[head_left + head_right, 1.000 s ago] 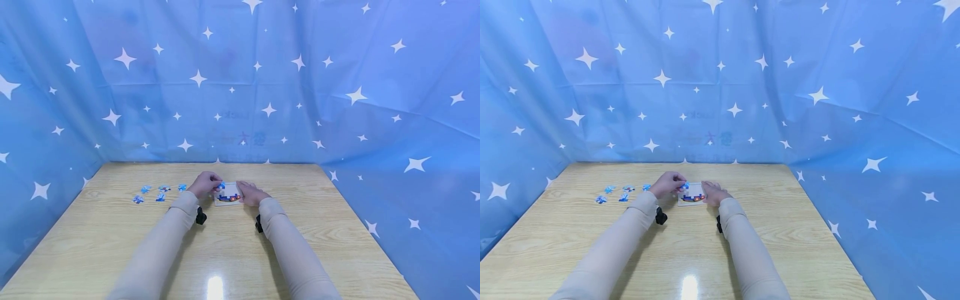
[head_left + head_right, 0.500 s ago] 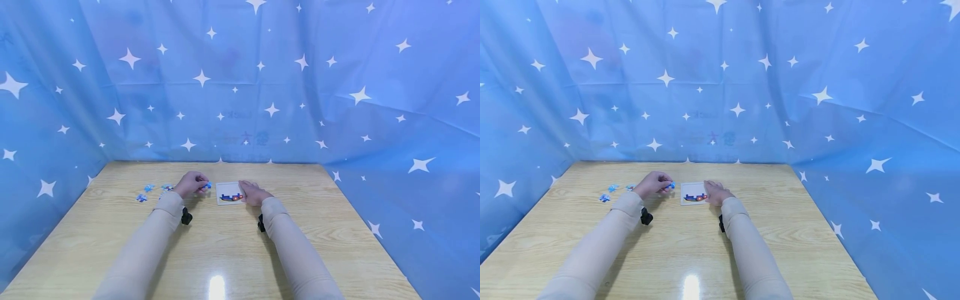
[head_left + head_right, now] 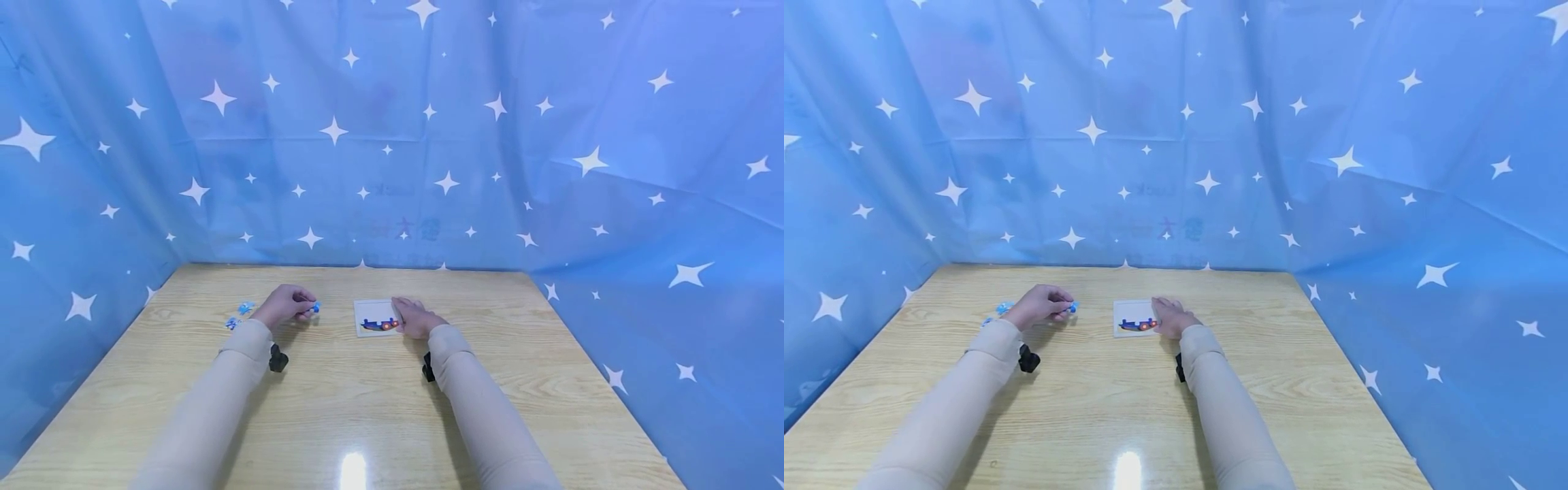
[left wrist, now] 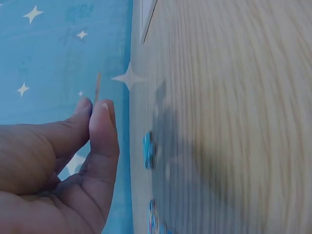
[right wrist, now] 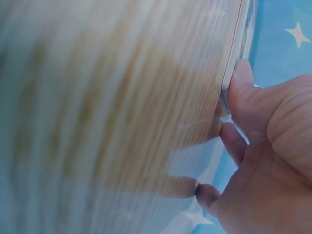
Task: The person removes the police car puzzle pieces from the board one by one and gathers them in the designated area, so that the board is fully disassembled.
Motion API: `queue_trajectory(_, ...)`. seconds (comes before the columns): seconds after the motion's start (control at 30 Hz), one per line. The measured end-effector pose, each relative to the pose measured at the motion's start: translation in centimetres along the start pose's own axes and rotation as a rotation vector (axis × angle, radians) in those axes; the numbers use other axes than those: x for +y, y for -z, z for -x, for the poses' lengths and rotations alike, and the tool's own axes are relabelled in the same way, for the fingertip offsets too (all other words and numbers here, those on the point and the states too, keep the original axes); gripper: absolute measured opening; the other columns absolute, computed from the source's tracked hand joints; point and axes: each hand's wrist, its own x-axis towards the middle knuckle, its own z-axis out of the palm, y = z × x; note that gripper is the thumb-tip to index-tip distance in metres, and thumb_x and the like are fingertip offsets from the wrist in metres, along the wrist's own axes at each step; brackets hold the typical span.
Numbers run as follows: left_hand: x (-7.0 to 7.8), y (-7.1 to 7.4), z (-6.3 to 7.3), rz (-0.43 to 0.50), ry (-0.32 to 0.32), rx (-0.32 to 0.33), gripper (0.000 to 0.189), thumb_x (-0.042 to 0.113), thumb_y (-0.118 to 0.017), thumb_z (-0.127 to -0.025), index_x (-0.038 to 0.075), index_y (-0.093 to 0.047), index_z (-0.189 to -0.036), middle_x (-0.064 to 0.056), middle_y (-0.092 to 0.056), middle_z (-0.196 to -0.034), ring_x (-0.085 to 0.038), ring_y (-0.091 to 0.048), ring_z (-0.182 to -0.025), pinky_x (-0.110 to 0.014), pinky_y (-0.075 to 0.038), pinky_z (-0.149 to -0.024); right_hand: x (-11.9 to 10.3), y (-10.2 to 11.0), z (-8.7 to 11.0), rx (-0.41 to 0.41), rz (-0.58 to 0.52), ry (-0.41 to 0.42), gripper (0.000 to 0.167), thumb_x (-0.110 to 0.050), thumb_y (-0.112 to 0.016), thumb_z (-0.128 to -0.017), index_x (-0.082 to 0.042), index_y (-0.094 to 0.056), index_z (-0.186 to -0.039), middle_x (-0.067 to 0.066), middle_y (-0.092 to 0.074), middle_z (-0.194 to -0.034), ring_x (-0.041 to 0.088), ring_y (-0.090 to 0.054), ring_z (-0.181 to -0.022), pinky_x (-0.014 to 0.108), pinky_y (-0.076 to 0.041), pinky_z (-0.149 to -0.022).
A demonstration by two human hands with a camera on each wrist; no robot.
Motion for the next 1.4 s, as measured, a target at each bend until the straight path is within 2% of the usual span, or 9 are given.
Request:
queue_trajectory(0.2,-0.7,1.2,1.0,0.023,0.034,-0.015,0.024,0.004,-0.057,-0.103,-0.008,-0.061,-0.124,-0.019,-0.063,-0.097,-0.019,-0.062,-0.075,-0.035,-0.057,-0.070,0.2,-0.2,-0.2,-0.011,0.008,-0.009,0.072,-0.024,-0.053,-0.107,-0.015,-0.011,-0.164,0.008,-0.013,-0.170,0.037,-0.006,-0.154,0.061,-0.014,-0.120)
queue_trajectory(0.43,-1.5,2.2,1.7,0.002,0.040,0.014,0.022,0.003,-0.060,-0.102,-0.009,-0.060,-0.120,-0.017,-0.064,-0.090,-0.016,-0.063,-0.070,-0.029,-0.057,-0.062,0.3,-0.2,0.0,-0.014,0.006,-0.014,0.071,-0.025,-0.051,-0.107,-0.017,-0.011,-0.165,0.007,-0.012,-0.170,0.037,-0.005,-0.155,0.061,-0.014,-0.120)
queue_trajectory(0.57,-1.5,2.3,2.3,-0.003,0.032,0.026,0.023,0.001,-0.063,-0.099,-0.012,-0.060,-0.118,-0.015,-0.064,-0.090,-0.014,-0.063,-0.068,-0.027,-0.057,-0.061,0.2,0.0,0.4,-0.013,-0.018,-0.008,0.070,-0.024,-0.051,-0.108,-0.017,-0.011,-0.165,0.006,-0.011,-0.170,0.037,-0.003,-0.155,0.061,-0.013,-0.120)
queue_trajectory(0.77,-2.0,1.9,2.6,-0.027,0.049,0.024,0.020,0.001,-0.066,-0.097,-0.010,-0.061,-0.114,-0.015,-0.065,-0.093,-0.017,-0.066,-0.071,-0.028,-0.058,-0.062,0.3,0.0,0.5,-0.009,-0.018,-0.005,0.069,-0.024,-0.050,-0.108,-0.017,-0.011,-0.165,0.006,-0.011,-0.170,0.036,-0.003,-0.155,0.061,-0.014,-0.120)
queue_trajectory(0.9,-2.3,1.3,2.3,-0.077,0.055,0.035,0.016,0.001,-0.068,-0.096,-0.007,-0.063,-0.109,-0.014,-0.067,-0.088,-0.017,-0.066,-0.071,-0.029,-0.057,-0.061,0.4,-0.1,0.3,-0.010,-0.009,-0.012,0.070,-0.025,-0.052,-0.107,-0.018,-0.011,-0.165,0.006,-0.012,-0.170,0.036,-0.005,-0.155,0.061,-0.014,-0.120)
queue_trajectory(1.07,-2.2,0.6,2.0,-0.195,0.032,0.082,0.011,0.001,-0.071,-0.093,-0.006,-0.063,-0.098,-0.011,-0.068,-0.079,-0.016,-0.066,-0.066,-0.026,-0.056,-0.057,0.3,-0.2,0.2,-0.006,-0.013,-0.019,0.070,-0.023,-0.053,-0.107,-0.017,-0.013,-0.164,0.007,-0.013,-0.170,0.037,-0.006,-0.155,0.063,-0.013,-0.119)
queue_trajectory(1.13,-2.1,0.4,1.9,-0.231,0.017,0.095,0.011,0.001,-0.072,-0.092,-0.005,-0.062,-0.094,-0.011,-0.067,-0.076,-0.016,-0.065,-0.064,-0.026,-0.056,-0.055,0.3,-0.1,0.2,-0.004,-0.016,-0.018,0.070,-0.023,-0.053,-0.107,-0.017,-0.013,-0.164,0.007,-0.013,-0.170,0.037,-0.006,-0.154,0.063,-0.013,-0.120)
queue_trajectory(1.3,-1.8,0.1,1.8,-0.279,0.025,0.135,0.014,0.002,-0.075,-0.090,-0.001,-0.061,-0.087,-0.010,-0.065,-0.071,-0.016,-0.062,-0.060,-0.027,-0.055,-0.054,0.3,-0.1,0.0,-0.002,0.001,-0.005,0.070,-0.023,-0.053,-0.107,-0.016,-0.014,-0.164,0.007,-0.014,-0.169,0.037,-0.007,-0.154,0.062,-0.015,-0.120)
queue_trajectory(1.4,-1.6,-0.1,1.9,-0.350,0.017,0.164,0.018,0.004,-0.077,-0.089,0.001,-0.061,-0.084,-0.008,-0.063,-0.068,-0.015,-0.060,-0.056,-0.028,-0.052,-0.054,0.3,-0.2,-0.1,-0.006,0.010,-0.010,0.071,-0.024,-0.053,-0.107,-0.018,-0.013,-0.164,0.006,-0.014,-0.169,0.036,-0.007,-0.155,0.061,-0.015,-0.120)
